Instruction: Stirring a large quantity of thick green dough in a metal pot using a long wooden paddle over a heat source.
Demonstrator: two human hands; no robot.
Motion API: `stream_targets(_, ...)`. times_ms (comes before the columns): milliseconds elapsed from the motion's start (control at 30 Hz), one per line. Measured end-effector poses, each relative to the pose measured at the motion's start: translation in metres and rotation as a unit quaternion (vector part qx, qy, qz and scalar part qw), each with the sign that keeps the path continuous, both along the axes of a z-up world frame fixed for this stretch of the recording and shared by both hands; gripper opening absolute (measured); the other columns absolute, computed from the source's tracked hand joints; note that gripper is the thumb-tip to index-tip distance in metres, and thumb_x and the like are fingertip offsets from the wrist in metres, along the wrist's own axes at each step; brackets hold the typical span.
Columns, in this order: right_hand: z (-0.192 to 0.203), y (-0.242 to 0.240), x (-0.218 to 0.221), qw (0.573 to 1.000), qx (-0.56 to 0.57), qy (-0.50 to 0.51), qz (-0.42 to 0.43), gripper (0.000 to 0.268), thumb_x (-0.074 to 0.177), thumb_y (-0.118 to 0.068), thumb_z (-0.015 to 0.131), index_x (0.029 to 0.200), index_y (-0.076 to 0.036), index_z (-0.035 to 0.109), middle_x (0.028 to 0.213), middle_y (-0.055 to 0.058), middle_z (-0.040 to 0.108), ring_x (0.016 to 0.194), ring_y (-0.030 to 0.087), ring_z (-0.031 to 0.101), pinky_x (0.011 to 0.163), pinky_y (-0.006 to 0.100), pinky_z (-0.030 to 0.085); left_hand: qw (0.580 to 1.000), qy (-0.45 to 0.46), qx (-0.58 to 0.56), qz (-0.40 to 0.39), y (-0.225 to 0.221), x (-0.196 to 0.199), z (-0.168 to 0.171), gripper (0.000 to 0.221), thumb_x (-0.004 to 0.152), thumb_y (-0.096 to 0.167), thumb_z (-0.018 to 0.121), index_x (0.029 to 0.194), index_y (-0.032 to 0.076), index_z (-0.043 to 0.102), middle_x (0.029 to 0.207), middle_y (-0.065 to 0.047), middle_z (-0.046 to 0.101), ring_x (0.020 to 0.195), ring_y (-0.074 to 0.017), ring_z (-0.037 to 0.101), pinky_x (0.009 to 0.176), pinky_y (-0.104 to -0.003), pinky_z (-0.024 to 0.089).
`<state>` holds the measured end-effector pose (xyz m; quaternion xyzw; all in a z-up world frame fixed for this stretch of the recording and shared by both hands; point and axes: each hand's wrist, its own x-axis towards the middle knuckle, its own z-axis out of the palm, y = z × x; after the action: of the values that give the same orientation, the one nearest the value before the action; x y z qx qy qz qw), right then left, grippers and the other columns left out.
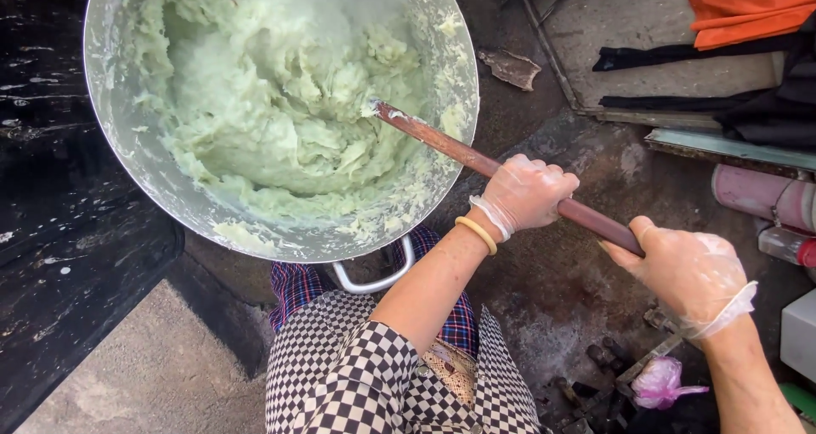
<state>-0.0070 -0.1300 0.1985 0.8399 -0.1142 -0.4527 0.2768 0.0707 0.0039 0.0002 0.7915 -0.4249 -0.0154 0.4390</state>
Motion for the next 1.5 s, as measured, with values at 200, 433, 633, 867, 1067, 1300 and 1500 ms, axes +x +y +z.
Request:
stream_targets(200, -0.001, 0.000, 0.007, 1.000, 0.001, 0.017, -0.023, 0.054, 0.092, -0.079, 0.043, 0.099, -0.027, 0.056, 0.073, 0.001, 0.078, 0.077, 0.033, 0.077, 0.072, 0.046, 0.060, 1.000, -0.010, -0.011, 0.013, 0.000, 0.003, -0.002, 0.012, 0.076, 0.019, 0.069, 0.077, 0.019, 0.057, 0.066, -0.001, 0.062, 0.058, -0.0293, 0.064, 0.052, -0.045, 0.043)
stream_targets(433, -0.002, 0.003, 0.018, 0.999, -0.003, 0.012, -0.032, 0.055, 0.092, -0.079, 0.043, 0.096, -0.026, 0.057, 0.069, -0.001, 0.077, 0.072, 0.031, 0.076, 0.069, 0.043, 0.060, 0.998, -0.042, 0.002, 0.040, -0.002, 0.004, -0.007, 0.015, 0.071, 0.018, 0.069, 0.075, 0.021, 0.055, 0.065, 0.001, 0.057, 0.056, -0.0264, 0.060, 0.053, -0.042, 0.040)
stream_targets(633, -0.004, 0.003, 0.021, 0.999, -0.008, 0.015, -0.028, 0.057, 0.092, -0.081, 0.042, 0.096, -0.027, 0.058, 0.069, -0.002, 0.077, 0.073, 0.029, 0.077, 0.068, 0.041, 0.060, 0.998, -0.047, -0.012, 0.046, 0.001, 0.009, -0.005, 0.014, 0.075, 0.019, 0.068, 0.074, 0.021, 0.055, 0.063, 0.001, 0.056, 0.054, -0.0265, 0.059, 0.051, -0.042, 0.040)
stream_targets(867, -0.010, -0.002, 0.018, 1.000, -0.013, -0.001, -0.001, 0.056, 0.092, -0.082, 0.041, 0.095, -0.029, 0.059, 0.067, -0.004, 0.075, 0.071, 0.027, 0.077, 0.066, 0.039, 0.060, 0.996, -0.060, -0.014, 0.061, 0.002, 0.013, -0.005, 0.013, 0.076, 0.020, 0.067, 0.075, 0.021, 0.054, 0.064, 0.000, 0.055, 0.056, -0.0261, 0.059, 0.052, -0.043, 0.041)
stream_targets(1067, -0.014, -0.005, 0.019, 1.000, -0.012, -0.015, 0.018, 0.057, 0.091, -0.083, 0.043, 0.094, -0.029, 0.060, 0.067, -0.003, 0.074, 0.072, 0.028, 0.077, 0.067, 0.040, 0.060, 0.995, -0.071, -0.013, 0.071, 0.003, 0.017, -0.003, 0.014, 0.078, 0.018, 0.066, 0.074, 0.020, 0.052, 0.063, 0.000, 0.054, 0.054, -0.0260, 0.058, 0.051, -0.042, 0.040)
stream_targets(1300, -0.017, -0.007, 0.020, 0.998, -0.011, -0.039, 0.042, 0.056, 0.091, -0.084, 0.044, 0.089, -0.030, 0.060, 0.063, -0.004, 0.071, 0.069, 0.027, 0.075, 0.064, 0.039, 0.059, 0.994, -0.082, 0.002, 0.075, 0.004, 0.020, -0.004, 0.015, 0.076, 0.019, 0.067, 0.075, 0.020, 0.052, 0.064, 0.000, 0.053, 0.056, -0.0263, 0.058, 0.052, -0.042, 0.040)
stream_targets(1500, -0.016, -0.005, 0.026, 0.999, -0.020, -0.019, 0.019, 0.057, 0.090, -0.086, 0.041, 0.095, -0.033, 0.064, 0.068, -0.002, 0.075, 0.075, 0.029, 0.078, 0.068, 0.040, 0.061, 0.992, -0.089, 0.004, 0.090, 0.003, 0.022, -0.005, 0.012, 0.077, 0.018, 0.064, 0.075, 0.020, 0.052, 0.064, 0.000, 0.053, 0.056, -0.0269, 0.057, 0.052, -0.043, 0.039)
